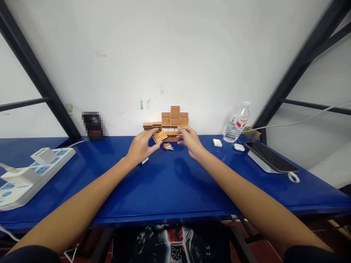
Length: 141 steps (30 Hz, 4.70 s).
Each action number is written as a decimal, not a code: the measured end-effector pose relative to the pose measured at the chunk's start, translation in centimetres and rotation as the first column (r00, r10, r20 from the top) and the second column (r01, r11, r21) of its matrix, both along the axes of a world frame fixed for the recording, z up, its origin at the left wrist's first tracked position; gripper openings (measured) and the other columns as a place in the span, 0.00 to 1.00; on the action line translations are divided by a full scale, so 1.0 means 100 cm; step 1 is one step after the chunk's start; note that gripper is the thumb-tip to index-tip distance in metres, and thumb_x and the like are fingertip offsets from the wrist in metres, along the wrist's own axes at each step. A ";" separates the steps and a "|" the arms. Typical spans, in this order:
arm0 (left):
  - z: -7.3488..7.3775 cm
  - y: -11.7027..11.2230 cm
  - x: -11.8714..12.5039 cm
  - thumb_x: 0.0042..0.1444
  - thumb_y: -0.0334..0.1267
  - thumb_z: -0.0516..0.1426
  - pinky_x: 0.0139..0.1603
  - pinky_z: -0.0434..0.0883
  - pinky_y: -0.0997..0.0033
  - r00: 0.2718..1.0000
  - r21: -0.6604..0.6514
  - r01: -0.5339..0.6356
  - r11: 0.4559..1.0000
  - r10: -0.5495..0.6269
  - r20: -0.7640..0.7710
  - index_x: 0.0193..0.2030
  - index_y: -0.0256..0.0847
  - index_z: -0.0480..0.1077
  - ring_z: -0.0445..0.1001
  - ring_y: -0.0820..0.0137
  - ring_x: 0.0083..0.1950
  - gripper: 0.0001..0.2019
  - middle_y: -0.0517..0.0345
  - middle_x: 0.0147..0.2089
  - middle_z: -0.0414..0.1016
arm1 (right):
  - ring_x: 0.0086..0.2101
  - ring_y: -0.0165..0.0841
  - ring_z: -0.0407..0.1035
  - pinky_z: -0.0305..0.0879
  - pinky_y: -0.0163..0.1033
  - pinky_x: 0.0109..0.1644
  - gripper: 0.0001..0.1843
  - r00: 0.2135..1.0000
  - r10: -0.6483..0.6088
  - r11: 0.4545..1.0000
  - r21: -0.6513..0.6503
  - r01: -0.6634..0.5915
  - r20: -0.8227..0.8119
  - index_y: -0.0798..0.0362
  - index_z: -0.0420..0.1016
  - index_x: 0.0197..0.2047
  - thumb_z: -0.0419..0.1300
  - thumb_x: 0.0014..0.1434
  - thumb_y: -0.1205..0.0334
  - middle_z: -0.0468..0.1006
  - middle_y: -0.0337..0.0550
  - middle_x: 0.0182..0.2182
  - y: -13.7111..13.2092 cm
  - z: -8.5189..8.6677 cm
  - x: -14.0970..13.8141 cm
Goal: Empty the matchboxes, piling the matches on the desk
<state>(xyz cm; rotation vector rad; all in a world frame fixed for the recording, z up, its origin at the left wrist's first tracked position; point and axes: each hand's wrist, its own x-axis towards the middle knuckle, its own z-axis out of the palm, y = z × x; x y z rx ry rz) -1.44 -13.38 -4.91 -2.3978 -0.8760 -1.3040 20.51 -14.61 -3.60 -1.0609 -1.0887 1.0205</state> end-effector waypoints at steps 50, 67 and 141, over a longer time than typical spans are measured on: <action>-0.011 -0.002 0.002 0.67 0.45 0.60 0.55 0.79 0.56 0.996 -0.078 0.007 0.997 -0.015 -0.091 0.67 0.43 0.68 0.82 0.58 0.51 0.23 0.46 0.51 0.82 | 0.33 0.32 0.75 0.74 0.30 0.24 0.14 0.923 0.344 0.939 -0.037 -0.343 0.171 0.54 0.75 0.33 0.69 0.63 0.53 0.78 0.44 0.31 -0.011 -0.007 -0.013; -0.003 0.001 0.001 0.63 0.49 0.65 0.47 0.80 0.55 0.997 -0.109 -0.080 0.991 0.079 -0.009 0.53 0.43 0.77 0.83 0.58 0.45 0.17 0.51 0.47 0.85 | 0.25 0.27 0.72 0.68 0.28 0.21 0.10 0.979 0.115 0.990 -0.095 -0.100 0.170 0.59 0.78 0.30 0.64 0.65 0.68 0.82 0.48 0.31 0.011 0.011 0.020; -0.004 0.010 0.016 0.62 0.49 0.63 0.45 0.76 0.63 0.996 -0.582 0.082 0.809 -0.052 0.067 0.50 0.42 0.81 0.83 0.62 0.43 0.15 0.53 0.44 0.86 | 0.19 0.23 0.56 0.50 0.30 0.20 0.26 0.832 0.391 0.919 -0.211 -0.333 0.392 0.55 0.71 0.25 0.65 0.66 0.44 0.66 0.35 0.18 0.026 -0.019 0.022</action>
